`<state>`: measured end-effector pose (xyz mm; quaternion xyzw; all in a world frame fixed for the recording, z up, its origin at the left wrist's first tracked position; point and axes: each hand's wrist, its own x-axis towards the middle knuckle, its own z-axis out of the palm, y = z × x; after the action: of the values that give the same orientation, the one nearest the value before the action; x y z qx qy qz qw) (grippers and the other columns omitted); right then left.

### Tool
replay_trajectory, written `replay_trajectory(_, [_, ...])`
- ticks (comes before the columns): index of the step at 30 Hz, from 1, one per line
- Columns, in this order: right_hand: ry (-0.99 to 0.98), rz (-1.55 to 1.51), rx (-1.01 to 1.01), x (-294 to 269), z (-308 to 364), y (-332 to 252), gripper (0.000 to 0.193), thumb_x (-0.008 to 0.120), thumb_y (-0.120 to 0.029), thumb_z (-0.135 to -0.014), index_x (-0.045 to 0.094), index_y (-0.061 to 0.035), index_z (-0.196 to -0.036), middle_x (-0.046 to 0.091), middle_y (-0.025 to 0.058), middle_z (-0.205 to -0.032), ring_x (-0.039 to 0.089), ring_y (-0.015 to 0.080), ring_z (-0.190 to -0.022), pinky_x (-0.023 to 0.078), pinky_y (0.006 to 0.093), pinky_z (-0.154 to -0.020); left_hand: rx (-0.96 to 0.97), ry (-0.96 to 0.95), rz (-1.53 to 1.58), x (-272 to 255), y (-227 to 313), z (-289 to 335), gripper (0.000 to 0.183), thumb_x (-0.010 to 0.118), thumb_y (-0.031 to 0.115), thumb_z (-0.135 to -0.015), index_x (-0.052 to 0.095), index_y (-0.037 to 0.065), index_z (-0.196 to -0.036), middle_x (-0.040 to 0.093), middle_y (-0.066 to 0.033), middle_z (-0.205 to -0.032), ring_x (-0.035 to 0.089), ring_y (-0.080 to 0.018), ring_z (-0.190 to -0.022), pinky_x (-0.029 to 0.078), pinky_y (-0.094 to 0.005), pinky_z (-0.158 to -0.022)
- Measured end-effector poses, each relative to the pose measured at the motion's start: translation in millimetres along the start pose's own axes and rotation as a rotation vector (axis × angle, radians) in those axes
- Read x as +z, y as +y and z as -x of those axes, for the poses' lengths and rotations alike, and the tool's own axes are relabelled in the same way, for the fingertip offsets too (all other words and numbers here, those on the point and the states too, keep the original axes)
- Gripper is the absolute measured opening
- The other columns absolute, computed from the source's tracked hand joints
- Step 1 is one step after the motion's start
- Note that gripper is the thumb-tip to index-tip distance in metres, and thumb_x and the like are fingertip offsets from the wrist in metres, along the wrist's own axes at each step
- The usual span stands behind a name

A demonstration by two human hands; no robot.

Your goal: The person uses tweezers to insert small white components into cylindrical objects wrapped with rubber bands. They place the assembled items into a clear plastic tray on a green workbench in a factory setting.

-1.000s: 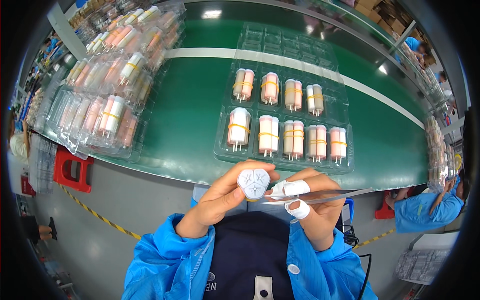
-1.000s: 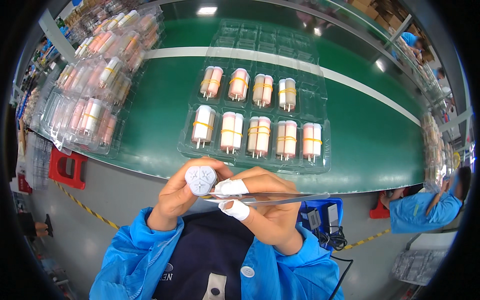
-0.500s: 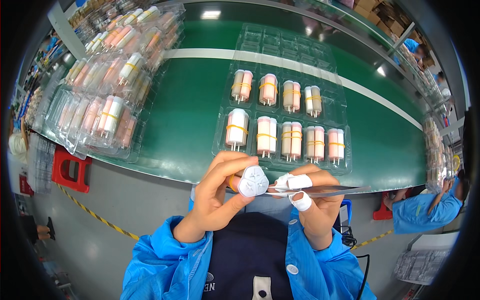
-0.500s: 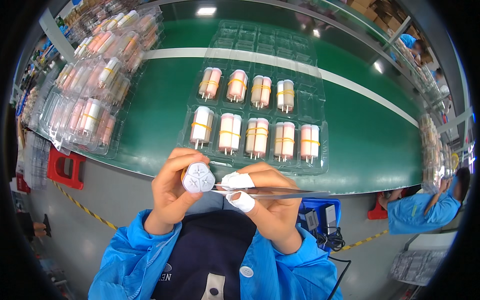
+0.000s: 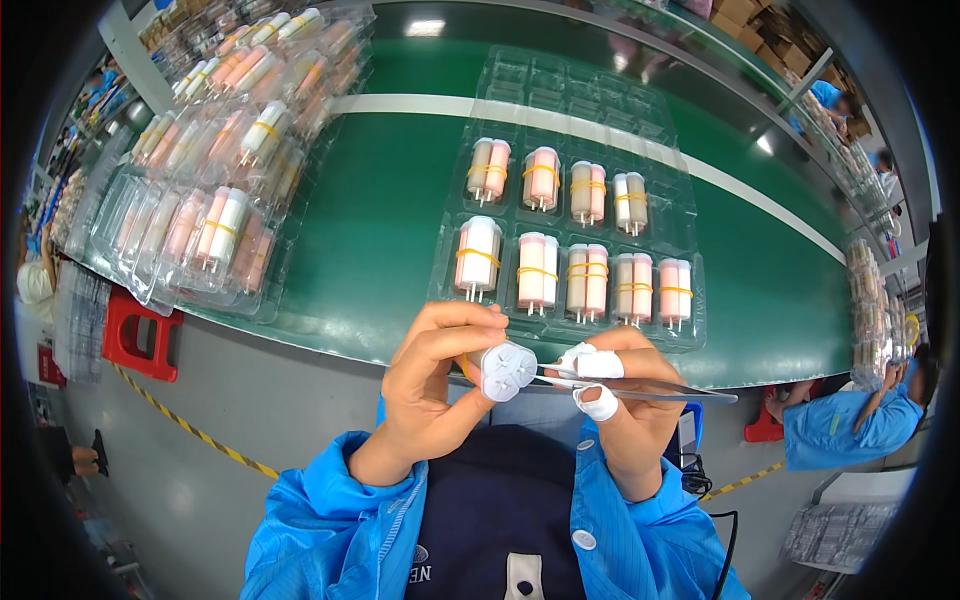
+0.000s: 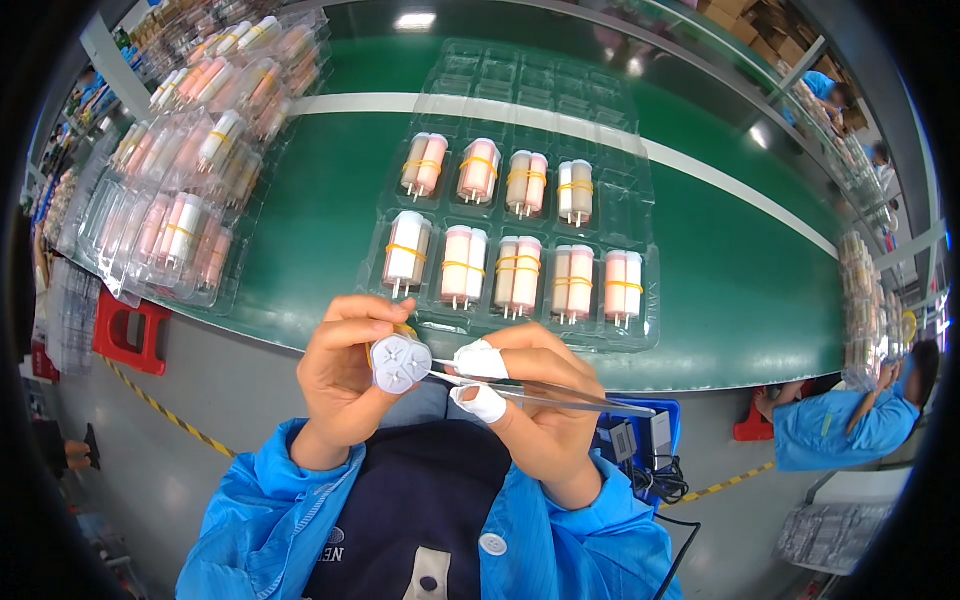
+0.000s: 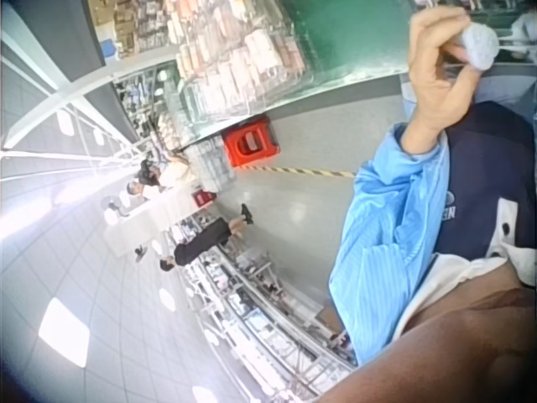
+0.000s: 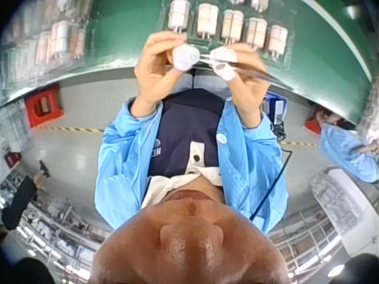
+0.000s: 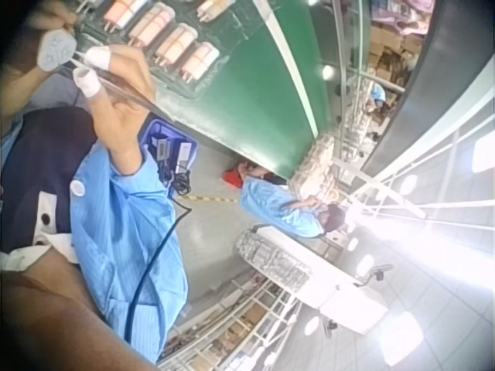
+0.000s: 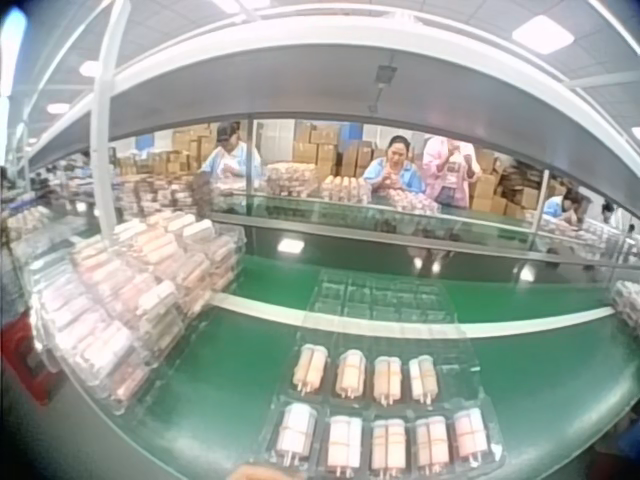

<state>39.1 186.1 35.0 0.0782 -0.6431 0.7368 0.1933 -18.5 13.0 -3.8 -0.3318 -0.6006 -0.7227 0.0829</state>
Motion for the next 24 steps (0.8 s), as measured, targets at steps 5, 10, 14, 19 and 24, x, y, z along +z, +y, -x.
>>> replay_trajectory(5, [0.022,-0.016,0.03,2.3,1.0,-1.6,0.022,0.074,-0.004,-0.073,0.066,0.0029,-0.093,0.064,0.0158,-0.09,0.063,0.0186,-0.08,0.051,0.0284,-0.067,0.059,-0.029,-0.028,1.0,-1.7,-1.8,0.043,0.067,-0.01,-0.073,0.046,0.004,-0.107,0.054,-0.0211,-0.112,0.057,-0.0237,-0.097,0.037,-0.0497,-0.103])
replay_trajectory(10, [0.032,0.018,0.03,2.0,2.1,0.1,0.023,0.074,-0.003,-0.073,0.066,0.0028,-0.094,0.064,0.0163,-0.091,0.063,0.0188,-0.08,0.051,0.0286,-0.068,0.149,-0.005,-0.121,1.2,-2.7,-4.4,0.041,0.067,-0.009,-0.071,0.047,0.005,-0.104,0.059,-0.0196,-0.106,0.056,-0.0277,-0.098,0.04,-0.051,-0.099])
replay_trajectory(14, [0.028,0.007,0.019,2.1,1.7,1.0,0.023,0.074,-0.003,-0.074,0.066,0.0027,-0.095,0.064,0.0165,-0.091,0.063,0.0188,-0.081,0.052,0.0286,-0.068,0.213,-0.001,-0.207,1.7,-5.2,-4.5,0.039,0.066,-0.008,-0.071,0.047,0.006,-0.102,0.06,-0.0177,-0.102,0.055,-0.0296,-0.096,0.041,-0.0521,-0.097])
replay_trajectory(19, [0.025,-0.009,0.016,3.7,1.8,0.5,0.024,0.074,-0.002,-0.074,0.066,0.0026,-0.095,0.064,0.0167,-0.091,0.064,0.0194,-0.082,0.053,0.0288,-0.069,0.233,-0.002,-0.261,2.7,-5.3,-2.8,0.038,0.067,-0.006,-0.072,0.044,0.007,-0.1,0.059,-0.0171,-0.098,0.054,-0.0274,-0.092,0.038,-0.0541,-0.099])
replay_trajectory(24, [0.072,-0.022,-0.028,5.2,3.1,0.7,0.024,0.074,-0.002,-0.073,0.066,0.0029,-0.096,0.064,0.0173,-0.091,0.064,0.0203,-0.081,0.053,0.0291,-0.069,0.259,0.008,-0.282,4.1,-5.4,-2.5,0.039,0.067,-0.006,-0.072,0.042,0.008,-0.099,0.057,-0.0159,-0.097,0.053,-0.0257,-0.09,0.037,-0.0546,-0.1])
